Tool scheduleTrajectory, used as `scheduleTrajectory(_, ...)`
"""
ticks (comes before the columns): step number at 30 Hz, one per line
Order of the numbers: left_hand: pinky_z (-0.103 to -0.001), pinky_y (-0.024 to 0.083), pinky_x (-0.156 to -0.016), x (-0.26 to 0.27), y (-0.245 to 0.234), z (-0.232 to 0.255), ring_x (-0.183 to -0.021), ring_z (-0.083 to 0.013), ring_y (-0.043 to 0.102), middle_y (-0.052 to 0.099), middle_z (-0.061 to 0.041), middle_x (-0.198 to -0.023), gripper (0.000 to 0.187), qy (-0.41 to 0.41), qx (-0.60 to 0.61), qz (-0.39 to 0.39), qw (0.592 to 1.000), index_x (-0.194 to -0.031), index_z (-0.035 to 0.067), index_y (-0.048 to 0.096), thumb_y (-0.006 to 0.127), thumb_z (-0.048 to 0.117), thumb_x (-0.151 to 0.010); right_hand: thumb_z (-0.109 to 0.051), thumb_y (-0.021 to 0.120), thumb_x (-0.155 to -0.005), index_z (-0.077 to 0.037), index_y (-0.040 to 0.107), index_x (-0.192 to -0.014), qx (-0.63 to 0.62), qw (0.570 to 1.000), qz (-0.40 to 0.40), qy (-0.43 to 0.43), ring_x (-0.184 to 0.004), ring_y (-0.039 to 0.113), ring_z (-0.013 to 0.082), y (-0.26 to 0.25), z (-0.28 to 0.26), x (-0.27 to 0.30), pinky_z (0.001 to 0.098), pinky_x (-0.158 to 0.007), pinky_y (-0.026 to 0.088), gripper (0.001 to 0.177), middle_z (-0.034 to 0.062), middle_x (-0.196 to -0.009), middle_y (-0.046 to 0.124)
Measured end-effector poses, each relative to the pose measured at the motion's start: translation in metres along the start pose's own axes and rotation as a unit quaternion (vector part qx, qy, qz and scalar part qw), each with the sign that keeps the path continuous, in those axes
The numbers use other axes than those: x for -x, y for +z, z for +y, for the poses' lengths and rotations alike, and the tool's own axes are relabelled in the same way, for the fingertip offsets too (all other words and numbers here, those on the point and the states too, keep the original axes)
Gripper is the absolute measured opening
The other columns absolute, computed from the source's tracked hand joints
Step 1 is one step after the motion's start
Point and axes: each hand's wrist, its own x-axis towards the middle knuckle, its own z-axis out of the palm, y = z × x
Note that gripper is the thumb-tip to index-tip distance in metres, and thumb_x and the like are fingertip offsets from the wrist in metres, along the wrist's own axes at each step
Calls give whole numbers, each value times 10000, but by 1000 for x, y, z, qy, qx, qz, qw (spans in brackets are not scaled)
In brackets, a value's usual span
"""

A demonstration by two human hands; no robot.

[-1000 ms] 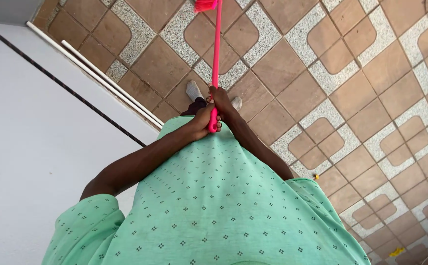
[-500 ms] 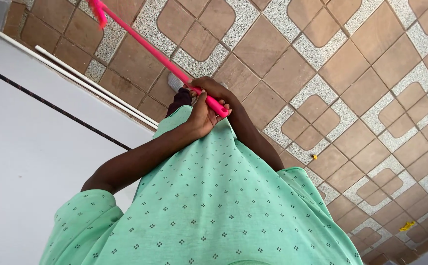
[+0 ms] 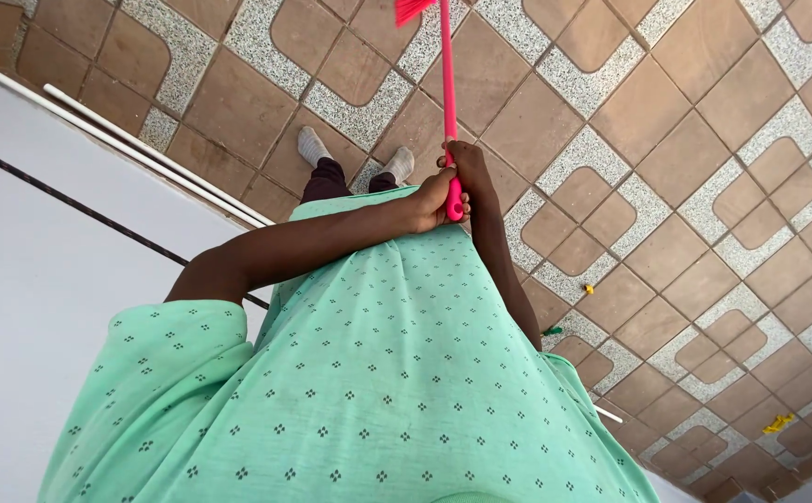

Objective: The person is sweeping a tiled outdoor floor using a pink broom.

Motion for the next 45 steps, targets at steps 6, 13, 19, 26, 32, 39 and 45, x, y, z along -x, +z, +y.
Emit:
scheduleTrajectory(6,-370,570,-661,3,2,-6,-689,-182,615,575,-50,-773,415,16,20,-17,1000,-974,63,486,393,452,-1086,-361,583,-1040,8,594,-966,73,997,19,-19,-550,514,95,19,-63,37,285,-494,430,376,45,-719,637)
scheduleTrajectory(13,-440,558,-961,77,34,5,-1170,-283,692,698,-159,-1226,563,-28,-7,-150,988,-1276,86,536,366,554,-1014,-368,594,-1037,-16,634,-1039,198,977,-68,-36,-626,542,61,32,-99,66,251,-544,440,354,-7,-723,586)
scheduleTrajectory(19,-433,514,-1073,94,41,6,-1304,-274,637,660,-159,-1370,564,-66,-37,-195,978,-1444,36,497,450,441,-1054,-341,583,-1059,0,650,-1039,163,959,-223,57,-632,482,82,35,-80,49,273,-554,406,349,-7,-738,581)
scheduleTrajectory(26,-407,546,-1011,48,12,-10,-1204,-264,686,704,-150,-1275,574,-60,-1,-132,989,-1400,9,571,509,445,-1032,-277,582,-1040,-17,648,-998,19,992,-118,35,-672,556,111,23,-81,71,272,-602,460,272,22,-773,625)
scheduleTrajectory(32,-383,576,-879,-4,9,-28,-1089,-255,723,725,-137,-1190,522,-88,-35,-112,989,-1289,39,609,518,488,-1038,-214,577,-1022,-35,647,-957,-92,994,-34,37,-712,629,144,-7,-63,102,275,-649,515,203,54,-807,668)
scheduleTrajectory(39,-361,560,-682,-5,32,14,-781,-206,695,697,-95,-909,386,-2,-89,-67,994,-1086,72,577,494,437,-995,-282,625,-1047,28,582,-886,63,995,12,-81,-600,577,121,-33,-39,-3,286,-520,467,352,56,-725,614)
scheduleTrajectory(45,-359,545,-641,20,28,52,-707,-187,628,613,-68,-843,256,122,-14,-37,992,-1051,95,518,536,340,-978,-340,679,-980,-29,653,-991,78,991,40,-97,-489,572,107,53,-143,14,260,-436,435,312,40,-674,619)
